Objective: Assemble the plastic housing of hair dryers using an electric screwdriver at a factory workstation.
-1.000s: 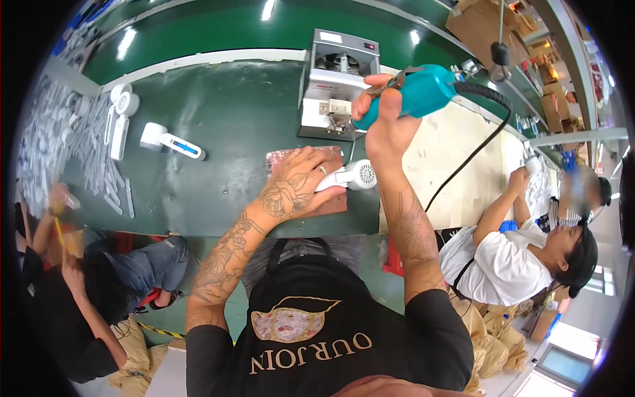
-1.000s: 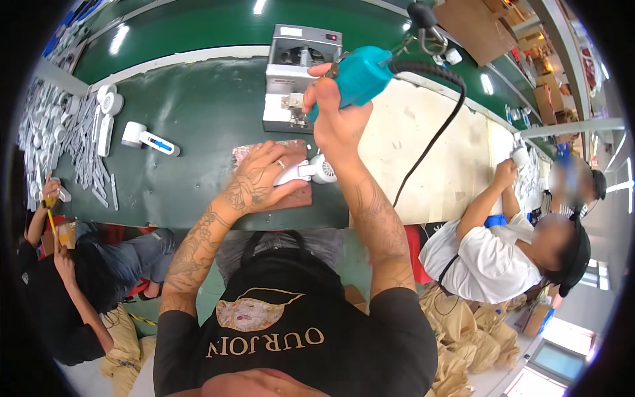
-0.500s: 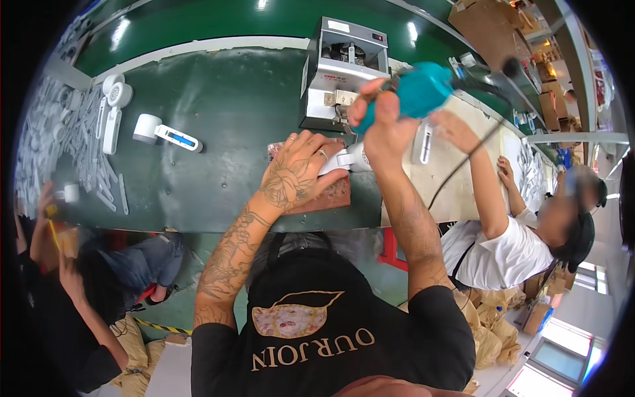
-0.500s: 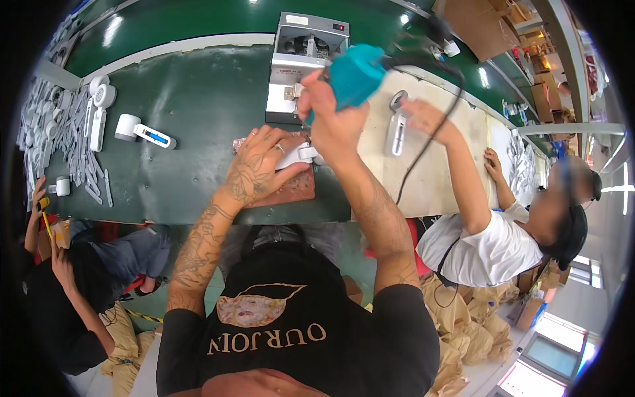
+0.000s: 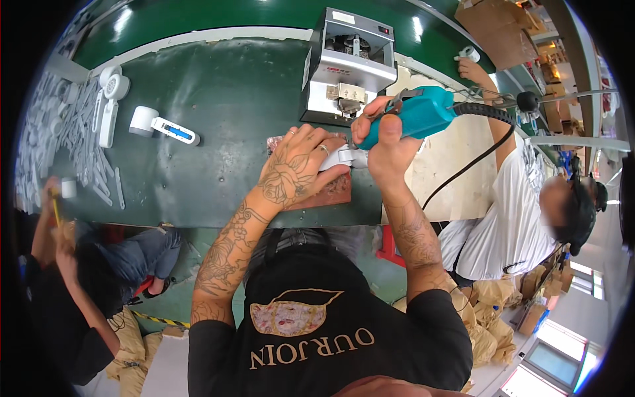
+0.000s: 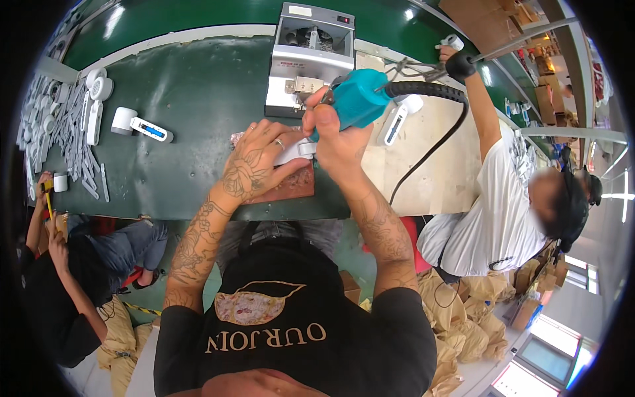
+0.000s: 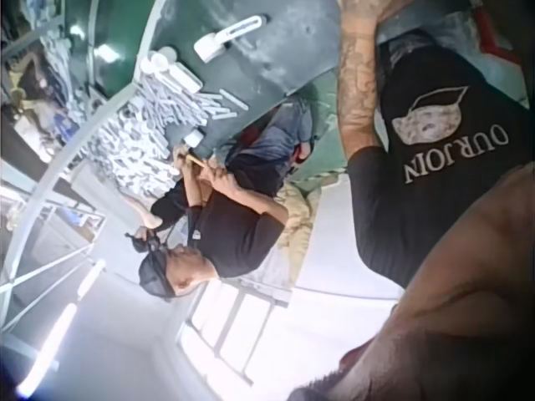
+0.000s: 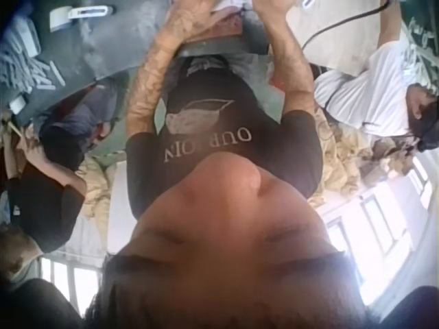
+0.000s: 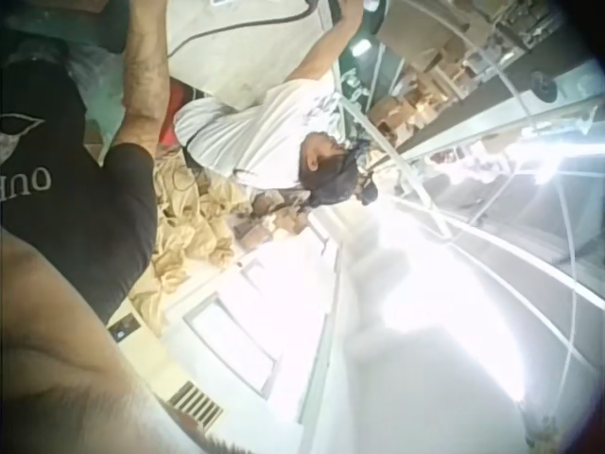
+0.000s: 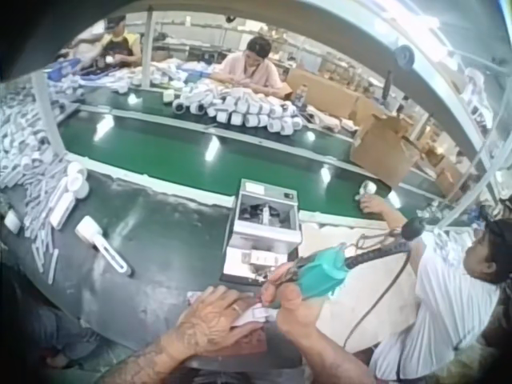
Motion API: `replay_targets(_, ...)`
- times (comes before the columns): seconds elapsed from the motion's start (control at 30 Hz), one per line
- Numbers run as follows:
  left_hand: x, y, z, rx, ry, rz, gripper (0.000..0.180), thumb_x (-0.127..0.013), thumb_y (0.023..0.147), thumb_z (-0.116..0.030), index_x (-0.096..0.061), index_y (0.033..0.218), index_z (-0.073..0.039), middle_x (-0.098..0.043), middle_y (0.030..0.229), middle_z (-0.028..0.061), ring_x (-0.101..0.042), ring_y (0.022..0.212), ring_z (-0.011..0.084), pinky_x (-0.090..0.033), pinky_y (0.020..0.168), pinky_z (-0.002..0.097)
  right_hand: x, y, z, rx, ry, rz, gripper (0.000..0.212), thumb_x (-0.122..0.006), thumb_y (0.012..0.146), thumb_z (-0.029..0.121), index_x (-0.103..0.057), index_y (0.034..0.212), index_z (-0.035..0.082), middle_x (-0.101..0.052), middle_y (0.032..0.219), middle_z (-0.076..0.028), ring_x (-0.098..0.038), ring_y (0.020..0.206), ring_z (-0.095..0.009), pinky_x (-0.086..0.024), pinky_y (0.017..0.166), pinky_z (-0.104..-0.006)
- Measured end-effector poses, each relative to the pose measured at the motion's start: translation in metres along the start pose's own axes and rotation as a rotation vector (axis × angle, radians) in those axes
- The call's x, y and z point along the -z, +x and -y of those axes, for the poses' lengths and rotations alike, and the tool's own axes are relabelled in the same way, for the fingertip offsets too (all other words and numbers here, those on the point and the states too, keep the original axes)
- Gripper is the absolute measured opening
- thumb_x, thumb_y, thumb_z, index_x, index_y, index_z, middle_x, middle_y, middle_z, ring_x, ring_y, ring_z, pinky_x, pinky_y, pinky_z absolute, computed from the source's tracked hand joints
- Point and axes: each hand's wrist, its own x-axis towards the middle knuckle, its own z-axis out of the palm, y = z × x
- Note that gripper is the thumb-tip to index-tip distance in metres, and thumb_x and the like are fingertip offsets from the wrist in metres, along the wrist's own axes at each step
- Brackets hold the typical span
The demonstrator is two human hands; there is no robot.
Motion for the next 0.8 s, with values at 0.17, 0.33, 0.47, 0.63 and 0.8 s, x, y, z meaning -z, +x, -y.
replay_targets(0.17, 0.001, 0.002, -0.002, -0.015, 0.047, 0.003, 0.041, -0.069, 0.09, -0.038, -0.066, 0.118, -0.009, -0.061, 0.109, 0.007, -0.056, 0.102, 0.0278, -0.044, 0.092, 0.0416, -0.001, -0.001, -0.003, 0.006, 0.021, 0.006, 0.054, -0.071, 0.091, 0.053, -0.053, 0.091, 0.001, -0.054, 0.067, -0.007, -0.053, 0.058, -0.017, -0.046, 0.055, -0.0326)
replay_targets(0.33, 0.003, 0.003, -0.003, -0.003, 0.075, 0.031, 0.04, -0.067, 0.091, -0.037, -0.065, 0.119, -0.008, -0.06, 0.109, 0.007, -0.055, 0.102, 0.0261, -0.043, 0.093, 0.0405, -0.003, -0.001, -0.007, -0.007, 0.051, -0.001, 0.052, -0.07, 0.093, 0.051, -0.052, 0.09, 0.002, -0.053, 0.067, -0.007, -0.053, 0.058, -0.017, -0.046, 0.054, -0.0329)
replay_targets(0.47, 0.003, 0.0, -0.003, -0.022, 0.091, -0.009, 0.04, -0.067, 0.091, -0.038, -0.065, 0.119, -0.008, -0.06, 0.108, 0.0073, -0.056, 0.102, 0.0267, -0.043, 0.092, 0.0414, -0.005, 0.0, 0.0, -0.036, 0.02, -0.01, 0.054, -0.069, 0.093, 0.053, -0.054, 0.094, 0.001, -0.053, 0.067, -0.006, -0.053, 0.058, -0.018, -0.046, 0.056, -0.0332)
replay_targets(0.63, 0.001, 0.0, -0.002, -0.033, 0.062, -0.012, 0.04, -0.065, 0.091, -0.038, -0.066, 0.117, -0.007, -0.061, 0.107, 0.008, -0.056, 0.101, 0.0277, -0.044, 0.091, 0.0427, -0.008, 0.016, 0.014, 0.058, -0.022, -0.02, 0.061, -0.068, 0.092, 0.057, -0.057, 0.105, -0.002, -0.054, 0.068, -0.007, -0.055, 0.061, -0.019, -0.048, 0.059, -0.0334)
replay_targets(0.8, 0.003, -0.004, -0.003, -0.025, 0.036, -0.056, 0.032, -0.061, 0.092, -0.028, -0.067, 0.115, -0.007, -0.061, 0.105, 0.0084, -0.056, 0.1, 0.0288, -0.045, 0.092, 0.0441, -0.02, 0.049, -0.007, 0.268, 0.08, -0.048, 0.04, -0.071, 0.097, 0.037, -0.06, 0.103, -0.001, -0.059, 0.071, -0.004, -0.057, 0.06, -0.015, -0.048, 0.057, -0.029)
